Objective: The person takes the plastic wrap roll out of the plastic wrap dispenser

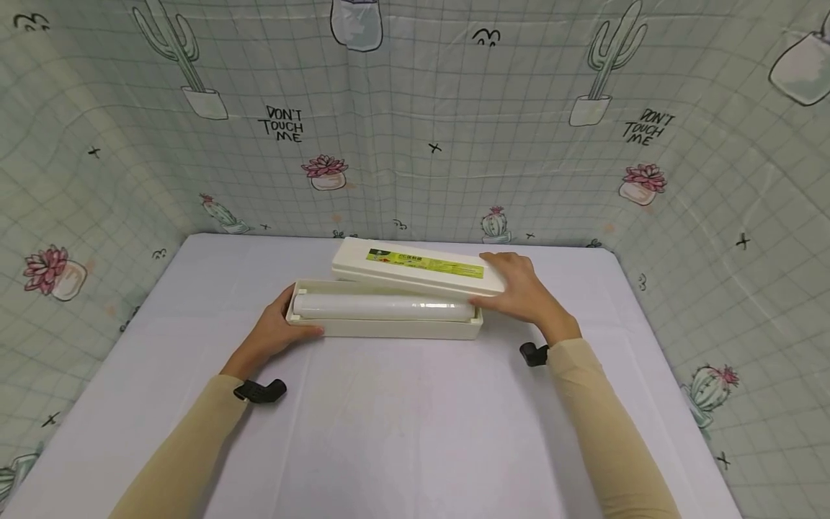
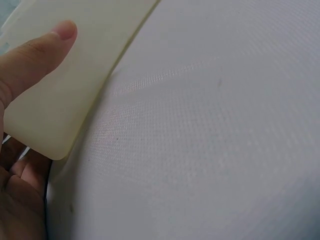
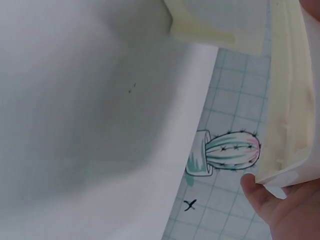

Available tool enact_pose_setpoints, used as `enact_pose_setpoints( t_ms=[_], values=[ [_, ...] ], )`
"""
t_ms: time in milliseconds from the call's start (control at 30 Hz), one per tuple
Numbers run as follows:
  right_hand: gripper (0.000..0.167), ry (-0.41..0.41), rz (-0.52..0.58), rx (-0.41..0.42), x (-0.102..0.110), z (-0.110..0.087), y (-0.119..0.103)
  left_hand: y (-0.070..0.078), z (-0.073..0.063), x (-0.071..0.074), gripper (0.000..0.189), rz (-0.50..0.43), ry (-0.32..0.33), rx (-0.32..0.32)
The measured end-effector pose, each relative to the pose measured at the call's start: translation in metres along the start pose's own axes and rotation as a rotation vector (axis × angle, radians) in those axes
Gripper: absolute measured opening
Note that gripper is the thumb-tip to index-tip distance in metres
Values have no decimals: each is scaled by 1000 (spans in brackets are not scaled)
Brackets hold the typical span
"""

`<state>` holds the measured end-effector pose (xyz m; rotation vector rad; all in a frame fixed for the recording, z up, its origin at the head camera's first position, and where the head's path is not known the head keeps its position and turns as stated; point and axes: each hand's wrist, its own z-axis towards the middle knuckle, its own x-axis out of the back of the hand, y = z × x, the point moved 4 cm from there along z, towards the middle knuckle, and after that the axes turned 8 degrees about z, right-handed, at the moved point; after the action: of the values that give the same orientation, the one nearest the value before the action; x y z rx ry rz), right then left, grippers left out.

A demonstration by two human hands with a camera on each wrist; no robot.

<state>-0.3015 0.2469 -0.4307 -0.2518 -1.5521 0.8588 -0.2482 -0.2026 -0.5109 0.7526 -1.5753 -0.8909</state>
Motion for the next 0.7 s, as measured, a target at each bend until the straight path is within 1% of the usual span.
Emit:
enact_pose_setpoints(
  t_ms=[233,433,467,633,700],
  values=[
    [93,36,-26,-2,11,-5,11,1,1,-1,113,-3,-2,-12],
    [92,66,-43,-16,20,-11,21,4,1,-1,112,-3,-3,1],
    [92,70,-44,-19,21,-12,23,6,0,-1,112,-6,-4,5],
    [93,80,-59,-40,27,-17,32,27,-11,4,108,-6,-23,25],
    [93,87,-61,-46,31,-19,35,31,-14,5,107,-5,-24,29]
  ],
)
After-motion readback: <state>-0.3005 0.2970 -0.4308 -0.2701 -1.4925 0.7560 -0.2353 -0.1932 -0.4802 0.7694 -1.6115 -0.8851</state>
